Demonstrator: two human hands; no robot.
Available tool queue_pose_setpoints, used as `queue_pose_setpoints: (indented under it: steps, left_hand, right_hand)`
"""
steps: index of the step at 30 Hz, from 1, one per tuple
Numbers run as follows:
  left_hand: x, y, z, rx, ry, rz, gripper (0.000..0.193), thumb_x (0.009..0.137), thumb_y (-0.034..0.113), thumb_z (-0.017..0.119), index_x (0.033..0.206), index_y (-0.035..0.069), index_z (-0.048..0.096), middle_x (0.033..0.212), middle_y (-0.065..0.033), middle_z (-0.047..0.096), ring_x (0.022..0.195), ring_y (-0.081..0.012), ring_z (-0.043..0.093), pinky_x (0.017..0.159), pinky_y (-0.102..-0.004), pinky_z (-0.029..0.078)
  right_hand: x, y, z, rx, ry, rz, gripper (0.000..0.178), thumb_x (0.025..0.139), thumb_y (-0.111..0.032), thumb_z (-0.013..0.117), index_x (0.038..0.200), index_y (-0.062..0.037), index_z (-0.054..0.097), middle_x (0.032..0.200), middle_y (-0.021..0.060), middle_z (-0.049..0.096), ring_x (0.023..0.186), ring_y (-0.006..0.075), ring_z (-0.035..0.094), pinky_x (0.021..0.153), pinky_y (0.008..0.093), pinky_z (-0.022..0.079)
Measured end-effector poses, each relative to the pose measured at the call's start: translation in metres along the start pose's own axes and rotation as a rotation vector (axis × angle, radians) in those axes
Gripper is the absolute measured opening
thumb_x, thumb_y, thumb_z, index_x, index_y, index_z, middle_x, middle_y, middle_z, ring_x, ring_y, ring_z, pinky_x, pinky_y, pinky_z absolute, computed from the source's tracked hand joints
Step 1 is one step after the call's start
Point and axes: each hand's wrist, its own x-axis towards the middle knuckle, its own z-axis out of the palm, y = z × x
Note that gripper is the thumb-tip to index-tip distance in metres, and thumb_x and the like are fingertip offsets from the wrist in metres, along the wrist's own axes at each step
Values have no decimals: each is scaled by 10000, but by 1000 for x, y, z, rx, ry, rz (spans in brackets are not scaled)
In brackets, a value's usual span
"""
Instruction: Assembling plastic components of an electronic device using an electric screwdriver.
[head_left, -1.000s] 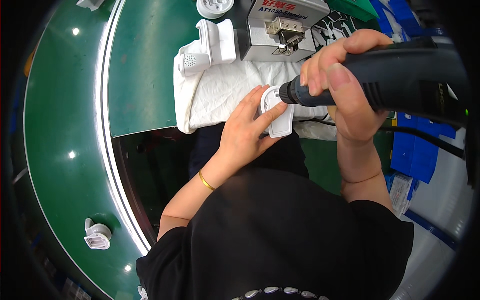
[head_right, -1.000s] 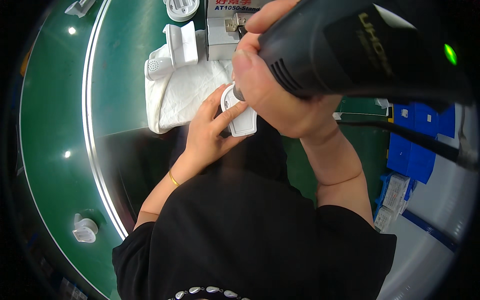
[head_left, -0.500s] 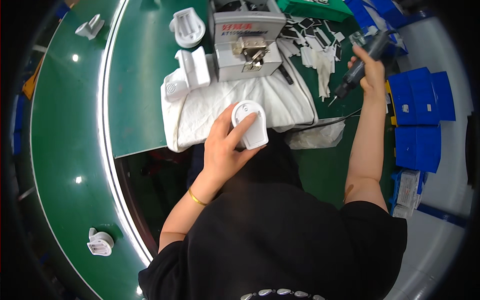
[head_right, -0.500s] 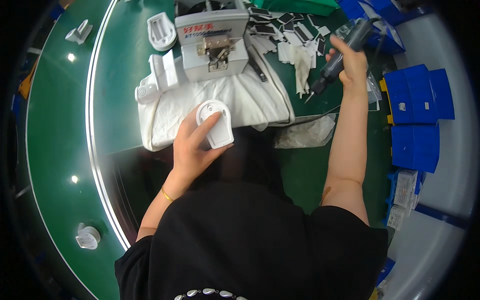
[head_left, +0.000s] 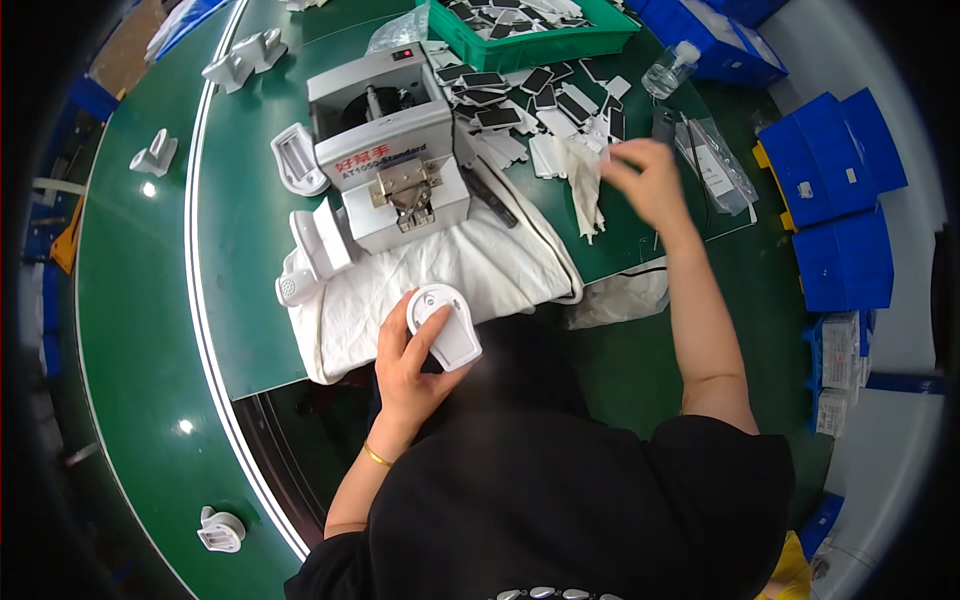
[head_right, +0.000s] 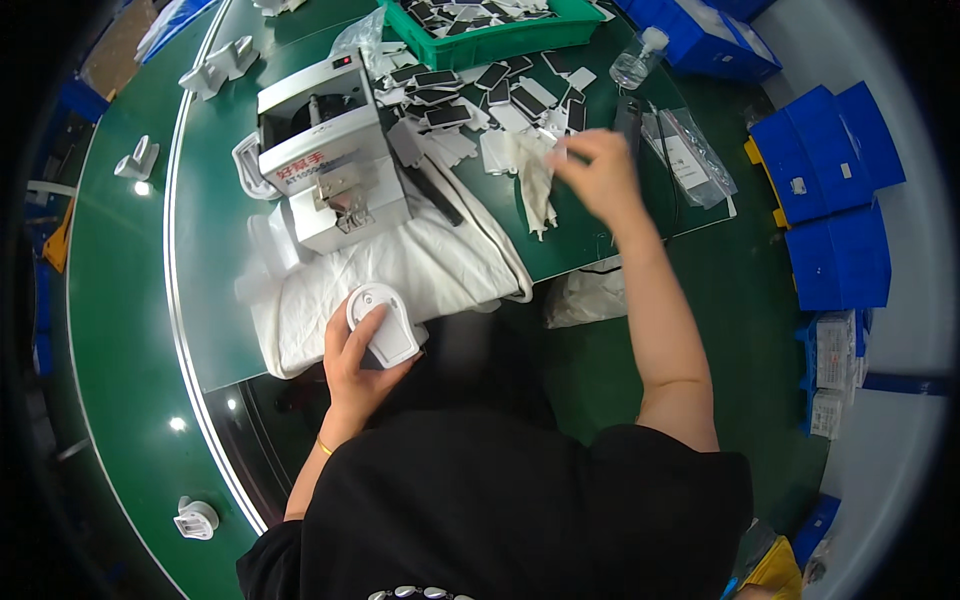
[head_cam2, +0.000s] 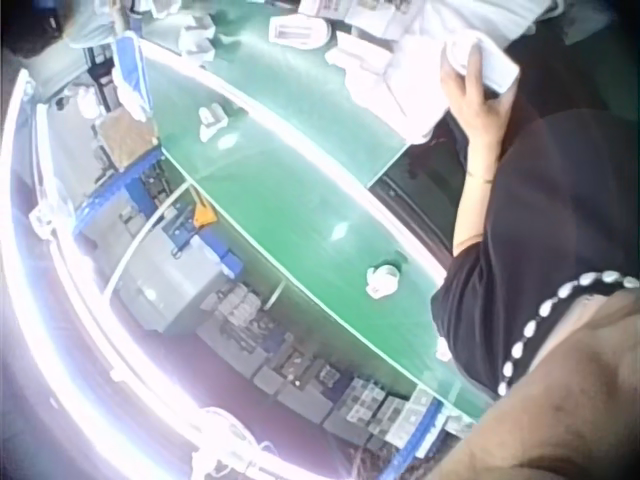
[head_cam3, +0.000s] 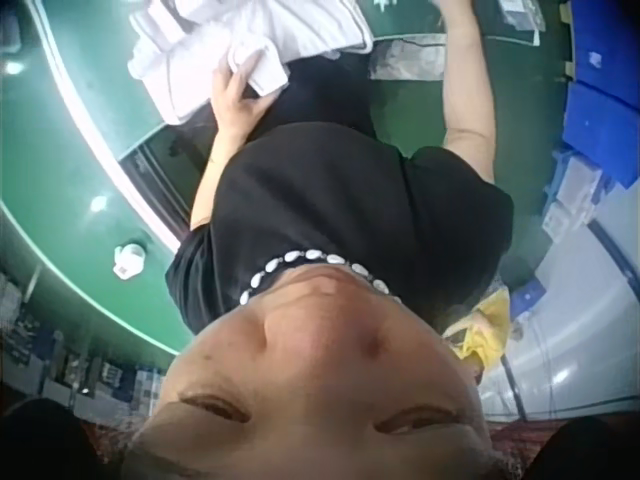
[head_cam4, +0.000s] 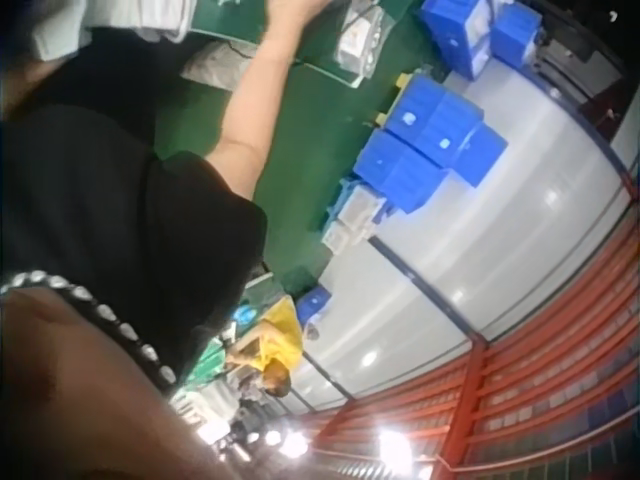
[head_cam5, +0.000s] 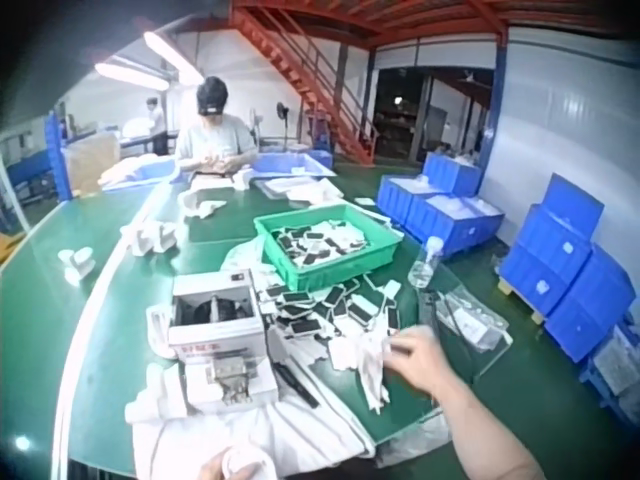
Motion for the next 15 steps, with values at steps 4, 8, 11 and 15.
queue_pose_setpoints:
  steps: [4, 8, 11, 15]
  left_hand:
    - [6, 2, 0, 10, -11, 22, 708, 560, 123, 905, 1225, 101, 665, 1333, -206, 568, 1179, -389, 573, 961, -450, 495]
    - [30, 23, -11, 25, -134, 60, 731, 564, 173, 915, 1245, 101, 659, 1259, -186, 605, 1129, -384, 580, 945, -446, 490]
    - [67, 55, -11, 14, -268, 73, 862, 577, 212, 916, 1358, 69, 579, 1219, -192, 624, 1089, -374, 590, 936, -437, 483]
    - [112, 66, 22, -200, -385, 87, 990, 611, 255, 905, 1467, 52, 452, 1080, -193, 626, 965, -358, 594, 862, -435, 507]
  right_hand:
    - [-30, -35, 14, -48, -115, 0, 259, 812, -228, 782, 947, -13, 735, 992, 92, 671, 996, 283, 573, 887, 368, 465]
    - [-36, -53, 1, 87, -63, 122, 200, 810, -183, 784, 866, -1, 722, 827, 63, 652, 869, 228, 588, 737, 341, 476]
    - [-35, -93, -28, 305, -183, 187, 186, 781, -136, 812, 833, 6, 704, 799, 49, 637, 868, 182, 581, 712, 324, 466]
    - [-41, -113, -45, 582, -99, 7, 224, 713, -79, 866, 820, -25, 677, 1056, 63, 658, 1012, 171, 591, 868, 307, 475]
